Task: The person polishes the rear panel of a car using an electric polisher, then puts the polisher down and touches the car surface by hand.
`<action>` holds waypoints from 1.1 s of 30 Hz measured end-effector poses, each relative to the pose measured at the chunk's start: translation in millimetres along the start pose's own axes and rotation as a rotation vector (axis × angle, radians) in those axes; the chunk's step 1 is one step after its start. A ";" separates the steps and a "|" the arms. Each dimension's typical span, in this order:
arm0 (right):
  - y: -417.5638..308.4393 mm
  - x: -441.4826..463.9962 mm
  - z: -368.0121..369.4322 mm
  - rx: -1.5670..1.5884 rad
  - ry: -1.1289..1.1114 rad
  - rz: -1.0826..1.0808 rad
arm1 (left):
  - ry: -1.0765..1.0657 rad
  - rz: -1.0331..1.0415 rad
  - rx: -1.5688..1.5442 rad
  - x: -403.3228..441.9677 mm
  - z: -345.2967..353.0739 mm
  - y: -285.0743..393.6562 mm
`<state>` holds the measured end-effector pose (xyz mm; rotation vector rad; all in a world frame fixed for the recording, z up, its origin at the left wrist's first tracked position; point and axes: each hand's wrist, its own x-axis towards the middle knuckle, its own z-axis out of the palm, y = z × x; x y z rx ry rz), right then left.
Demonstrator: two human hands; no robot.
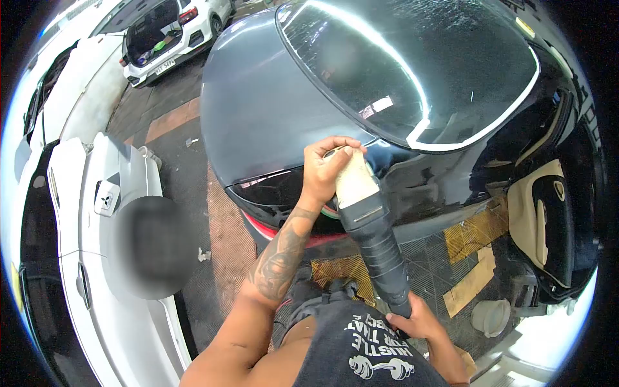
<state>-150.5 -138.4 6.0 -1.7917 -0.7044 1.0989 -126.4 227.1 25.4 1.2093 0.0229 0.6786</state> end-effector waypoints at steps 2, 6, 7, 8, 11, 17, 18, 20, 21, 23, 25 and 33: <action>-5.5 1.9 5.6 -0.056 -0.018 -0.013 | 0.031 0.004 -0.018 -10.3 -11.1 6.8; -14.6 12.4 20.2 -0.112 -0.110 0.061 | 0.084 0.014 0.015 -28.0 -37.1 29.1; -20.2 15.8 24.0 -0.110 -0.110 0.062 | 0.109 0.005 0.048 -32.8 -43.3 35.1; -27.6 18.5 27.2 -0.123 -0.136 0.057 | 0.140 0.014 0.078 -37.2 -50.0 39.2; -25.0 27.9 38.4 -0.123 -0.178 -0.024 | 0.189 0.030 0.092 -48.9 -72.3 50.1; -31.4 49.0 51.8 -0.196 -0.301 -0.050 | 0.272 0.072 0.110 -77.6 -109.0 72.1; -35.4 50.4 52.4 -0.154 -0.322 -0.027 | 0.270 0.075 0.105 -79.4 -111.1 73.0; -34.4 48.9 51.7 -0.109 -0.341 -0.003 | 0.265 0.076 0.100 -79.5 -110.2 70.8; -29.3 46.6 50.2 -0.121 -0.320 -0.032 | 0.248 0.079 0.090 -77.9 -106.2 68.1; -17.4 39.7 45.1 -0.133 -0.295 -0.060 | 0.227 0.081 0.078 -73.2 -94.2 60.5; -9.2 32.7 36.5 -0.128 -0.234 -0.067 | 0.197 0.069 0.082 -65.6 -74.7 50.7; 36.5 0.7 3.8 -0.001 -0.035 -0.062 | 0.034 0.026 0.126 -23.6 4.4 1.1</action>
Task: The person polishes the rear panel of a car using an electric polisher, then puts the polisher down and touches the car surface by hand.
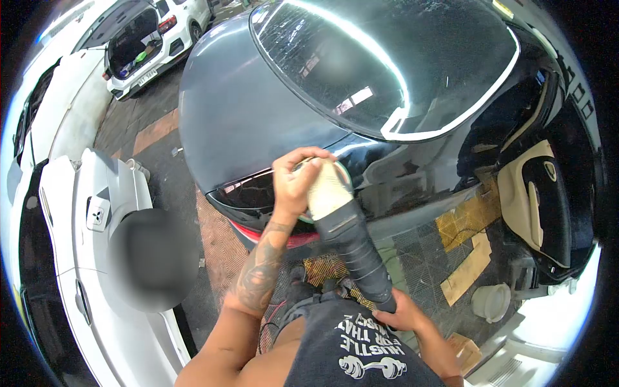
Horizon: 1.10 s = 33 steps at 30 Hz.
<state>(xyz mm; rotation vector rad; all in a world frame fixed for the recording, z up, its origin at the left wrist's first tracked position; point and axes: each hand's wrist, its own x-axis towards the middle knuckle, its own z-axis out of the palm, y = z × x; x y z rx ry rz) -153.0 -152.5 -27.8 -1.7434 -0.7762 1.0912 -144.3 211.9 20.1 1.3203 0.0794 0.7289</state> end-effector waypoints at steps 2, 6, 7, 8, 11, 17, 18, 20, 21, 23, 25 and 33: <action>15.9 -8.3 -11.7 -0.029 0.034 0.222 | -0.042 0.009 -0.011 10.3 24.1 -13.1; 36.3 -21.0 -31.7 0.076 0.130 0.207 | -0.122 0.069 0.049 26.3 67.8 -31.5; 34.5 -24.1 -37.5 0.131 0.088 0.335 | -0.125 0.048 0.043 25.8 73.9 -34.4; 39.2 -24.0 -39.1 0.129 0.083 0.333 | -0.128 0.029 0.036 25.5 76.7 -36.4; 49.1 -22.0 -39.8 -0.002 0.067 0.250 | -0.076 0.008 0.059 14.1 69.3 -24.4; 20.2 6.6 -24.8 -0.102 -0.133 0.076 | 0.113 0.010 0.236 -21.0 10.0 16.2; 14.0 12.7 -23.9 -0.098 -0.129 0.079 | 0.164 0.040 0.257 -27.2 -2.8 17.3; -3.2 24.6 -21.8 -0.061 -0.220 0.006 | 0.196 0.046 0.119 -38.8 -26.0 17.9; -9.1 28.7 -23.4 -0.074 -0.280 0.062 | 0.209 0.044 0.094 -42.7 -30.7 23.7; -8.6 33.3 -25.4 -0.071 -0.297 0.076 | 0.216 0.040 0.063 -41.3 -35.2 28.5; -13.4 35.0 -26.2 -0.065 -0.321 0.090 | 0.221 0.042 0.056 -38.9 -38.7 29.0; -34.7 16.8 -47.4 -0.059 -0.126 0.207 | 0.080 0.001 -0.024 19.0 2.4 6.8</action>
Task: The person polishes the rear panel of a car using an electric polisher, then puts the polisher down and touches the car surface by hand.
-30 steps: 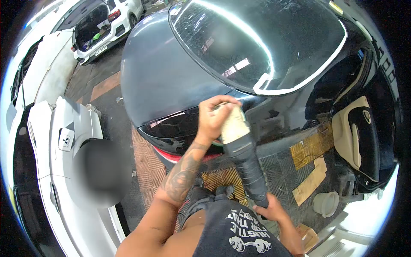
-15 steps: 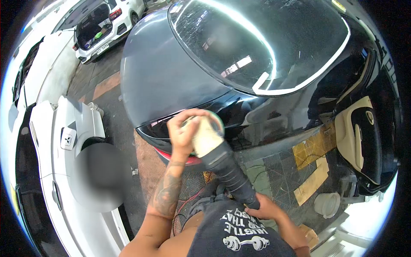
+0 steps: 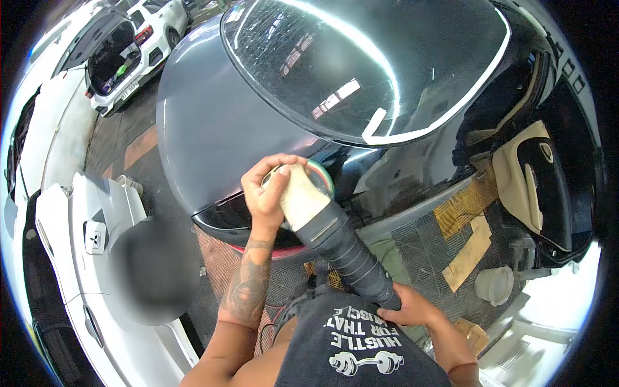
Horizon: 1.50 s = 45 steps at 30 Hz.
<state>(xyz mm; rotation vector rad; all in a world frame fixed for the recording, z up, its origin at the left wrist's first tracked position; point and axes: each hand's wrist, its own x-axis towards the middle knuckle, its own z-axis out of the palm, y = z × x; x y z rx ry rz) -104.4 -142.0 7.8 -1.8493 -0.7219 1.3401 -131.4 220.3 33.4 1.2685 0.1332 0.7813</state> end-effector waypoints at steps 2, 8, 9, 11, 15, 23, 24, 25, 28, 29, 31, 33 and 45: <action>6.4 -1.0 -3.2 -0.014 0.029 -0.044 | -0.023 -0.011 -0.019 12.1 10.4 -0.9; 2.7 12.8 -15.9 -0.023 -0.004 -0.120 | 0.032 0.024 -0.016 8.8 -5.4 0.1; 1.9 12.5 -19.0 -0.032 -0.009 -0.127 | 0.030 0.026 -0.029 10.7 -2.6 0.0; 3.3 4.0 -31.9 -0.054 0.008 -0.097 | 0.020 0.022 -0.039 18.1 13.3 -7.9; 2.9 -5.1 -49.9 -0.053 0.065 -0.101 | -0.025 0.029 -0.021 30.1 39.8 -20.0; 3.9 15.9 -46.7 -0.062 -0.037 -0.092 | 0.063 0.060 -0.025 14.8 5.9 -7.7; 2.6 17.7 -46.9 -0.048 -0.062 -0.089 | 0.063 0.057 -0.022 14.1 6.3 -5.9; 2.0 18.6 -47.0 -0.034 -0.085 -0.085 | 0.062 0.055 -0.020 14.1 7.0 -4.1; 9.7 11.4 -49.3 -0.039 0.007 -0.110 | 0.040 0.041 -0.062 23.2 21.4 -13.2; 9.2 8.0 -53.3 -0.039 0.013 -0.108 | 0.013 0.059 -0.068 28.8 26.4 -19.6; 5.2 0.3 -60.7 -0.092 0.052 -0.056 | -0.023 0.072 -0.074 37.7 38.2 -26.2; 5.7 -1.1 -61.0 -0.065 0.071 -0.079 | -0.037 0.065 -0.082 42.9 42.9 -27.8; -4.8 22.1 -53.5 -0.123 -0.137 -0.132 | 0.121 0.104 -0.031 -6.6 -9.0 -1.6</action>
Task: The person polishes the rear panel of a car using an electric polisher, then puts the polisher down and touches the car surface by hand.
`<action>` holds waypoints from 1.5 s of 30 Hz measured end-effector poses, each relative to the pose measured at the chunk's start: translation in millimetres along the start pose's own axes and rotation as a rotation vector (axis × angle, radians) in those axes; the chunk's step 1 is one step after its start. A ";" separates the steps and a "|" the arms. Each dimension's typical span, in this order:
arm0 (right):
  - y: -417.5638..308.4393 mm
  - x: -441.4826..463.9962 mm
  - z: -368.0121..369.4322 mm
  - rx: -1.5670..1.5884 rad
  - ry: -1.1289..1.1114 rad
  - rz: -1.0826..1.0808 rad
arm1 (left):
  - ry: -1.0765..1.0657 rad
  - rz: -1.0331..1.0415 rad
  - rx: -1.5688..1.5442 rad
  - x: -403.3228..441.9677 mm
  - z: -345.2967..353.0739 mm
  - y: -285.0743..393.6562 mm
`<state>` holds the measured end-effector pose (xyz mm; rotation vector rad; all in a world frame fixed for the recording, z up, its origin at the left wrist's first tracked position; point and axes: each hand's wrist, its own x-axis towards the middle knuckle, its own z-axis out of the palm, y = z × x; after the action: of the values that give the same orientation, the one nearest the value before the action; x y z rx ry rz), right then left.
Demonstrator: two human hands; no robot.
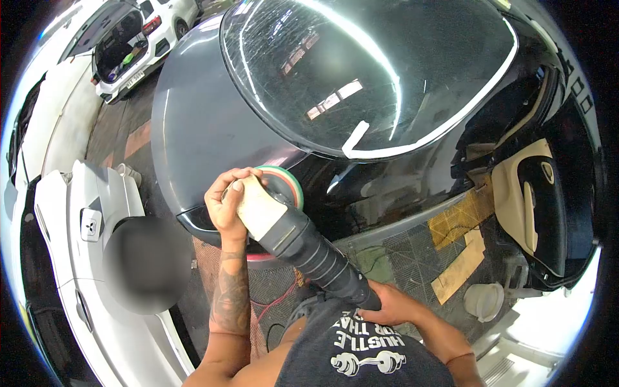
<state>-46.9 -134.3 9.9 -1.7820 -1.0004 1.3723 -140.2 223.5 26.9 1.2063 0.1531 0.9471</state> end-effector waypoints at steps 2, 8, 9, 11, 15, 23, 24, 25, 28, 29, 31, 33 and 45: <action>6.1 -5.1 -1.3 0.005 0.014 -0.009 | -0.006 -0.017 -0.009 1.5 8.5 -7.0; 23.7 -29.3 -9.5 0.002 0.196 0.020 | -0.137 -0.018 -0.052 27.0 59.3 -35.0; 23.8 -33.0 -10.0 0.020 0.212 0.040 | -0.146 -0.022 -0.041 29.1 65.9 -35.8; 22.7 -34.2 -10.7 0.035 0.229 0.056 | -0.149 -0.016 -0.023 29.9 65.0 -37.3; 15.8 -21.1 -7.7 0.002 0.115 0.052 | -0.042 -0.035 0.058 10.8 41.0 -15.8; 15.6 -1.7 -0.7 -0.142 -0.004 0.021 | 0.034 0.022 0.017 -14.9 0.4 -4.6; 15.3 -4.2 -3.4 -0.076 0.020 0.019 | 0.004 0.017 0.015 -11.1 4.4 -11.2; 23.3 -8.9 -3.9 -0.078 0.020 0.019 | -0.004 0.006 0.044 -8.6 16.7 -14.8; 48.7 -25.5 -7.9 0.054 0.131 -0.001 | -0.057 -0.027 0.068 2.1 54.8 -31.3; 50.5 -32.3 -9.4 0.045 0.190 -0.005 | -0.081 -0.027 0.050 3.8 67.7 -35.1; 40.9 -43.1 -11.4 0.022 0.241 0.042 | -0.133 -0.022 0.007 6.2 81.4 -41.6; 45.7 -43.5 -9.7 0.023 0.236 0.018 | -0.130 -0.019 0.041 1.8 80.4 -39.8; 42.9 -3.4 8.7 -0.068 0.092 -0.074 | -0.036 0.050 0.017 -20.4 7.4 -10.8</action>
<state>-48.5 -157.6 -27.2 -1.8217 -1.0635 1.2131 -142.9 203.6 13.3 1.2474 0.1030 0.9685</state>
